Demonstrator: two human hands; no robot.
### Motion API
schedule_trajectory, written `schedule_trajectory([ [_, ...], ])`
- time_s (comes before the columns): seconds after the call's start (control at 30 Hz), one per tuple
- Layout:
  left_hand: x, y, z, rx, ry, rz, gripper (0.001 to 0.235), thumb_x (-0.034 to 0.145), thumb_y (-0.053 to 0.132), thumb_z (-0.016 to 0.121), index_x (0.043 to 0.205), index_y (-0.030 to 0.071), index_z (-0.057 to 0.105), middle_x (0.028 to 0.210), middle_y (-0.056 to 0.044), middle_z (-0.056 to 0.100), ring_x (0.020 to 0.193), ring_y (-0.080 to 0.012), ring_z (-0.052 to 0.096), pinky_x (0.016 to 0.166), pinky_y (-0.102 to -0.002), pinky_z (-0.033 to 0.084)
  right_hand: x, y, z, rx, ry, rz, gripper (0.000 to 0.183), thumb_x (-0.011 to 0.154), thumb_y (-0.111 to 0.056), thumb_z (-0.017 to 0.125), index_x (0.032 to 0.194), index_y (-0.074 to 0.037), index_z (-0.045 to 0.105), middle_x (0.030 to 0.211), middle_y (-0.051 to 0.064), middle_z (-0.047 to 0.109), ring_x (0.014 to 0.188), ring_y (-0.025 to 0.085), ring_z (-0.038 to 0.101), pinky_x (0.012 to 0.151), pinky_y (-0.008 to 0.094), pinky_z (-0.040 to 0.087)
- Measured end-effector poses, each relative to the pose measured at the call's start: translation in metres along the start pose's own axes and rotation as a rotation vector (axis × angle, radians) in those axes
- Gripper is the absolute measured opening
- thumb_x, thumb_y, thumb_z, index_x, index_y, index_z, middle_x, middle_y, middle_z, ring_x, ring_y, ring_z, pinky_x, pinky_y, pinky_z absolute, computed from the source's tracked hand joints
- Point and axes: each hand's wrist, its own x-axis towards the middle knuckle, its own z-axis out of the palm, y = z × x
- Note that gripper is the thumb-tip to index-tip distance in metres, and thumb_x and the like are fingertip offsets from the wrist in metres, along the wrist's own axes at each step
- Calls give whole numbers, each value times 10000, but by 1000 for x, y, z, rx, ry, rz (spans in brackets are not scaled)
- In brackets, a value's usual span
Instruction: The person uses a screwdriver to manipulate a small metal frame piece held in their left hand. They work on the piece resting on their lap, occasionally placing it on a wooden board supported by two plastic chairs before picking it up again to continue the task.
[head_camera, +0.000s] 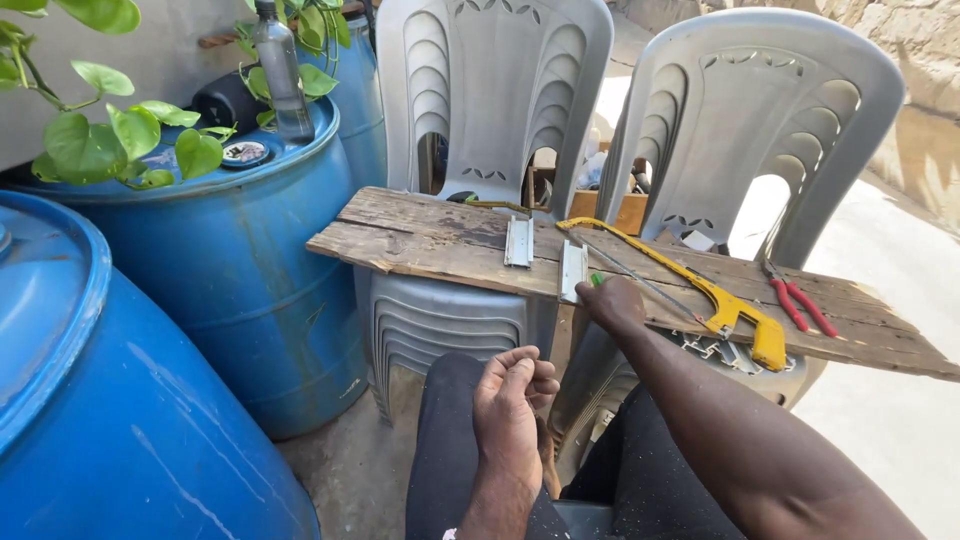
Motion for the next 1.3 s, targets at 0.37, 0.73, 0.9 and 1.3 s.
schedule_trajectory([
  [0.37,10,-12,-1,-5,44,-56,405,1015,319,557,1286,46,683,1050,-164,788,843,-250,716,704,-339,537,-88,16,-77,18,-123,-338,296,966,-364,733,872,-84,728,765,43,695,615,144,589,536,262,463],
  [0.73,-22,-11,20,-371,-237,-224,624,1016,450,522,1504,75,626,1279,-296,740,1106,-452,718,899,-540,557,-261,51,-175,169,-128,-602,172,799,-354,902,929,-241,907,875,-70,904,710,87,755,654,286,573],
  [0.9,-32,-12,17,-329,-229,-46,621,894,479,659,1281,-6,664,1099,-269,768,1018,-383,734,861,-476,591,-248,62,-177,707,-483,-302,308,1014,-221,684,1145,18,826,512,113,612,344,181,497,338,305,430],
  [1.3,-43,-14,27,-375,46,-194,792,894,814,486,1134,69,607,887,-131,649,784,-256,671,634,-398,565,-270,46,-173,909,-717,-168,494,1060,-269,553,1275,116,775,687,239,783,280,173,416,297,253,299],
])
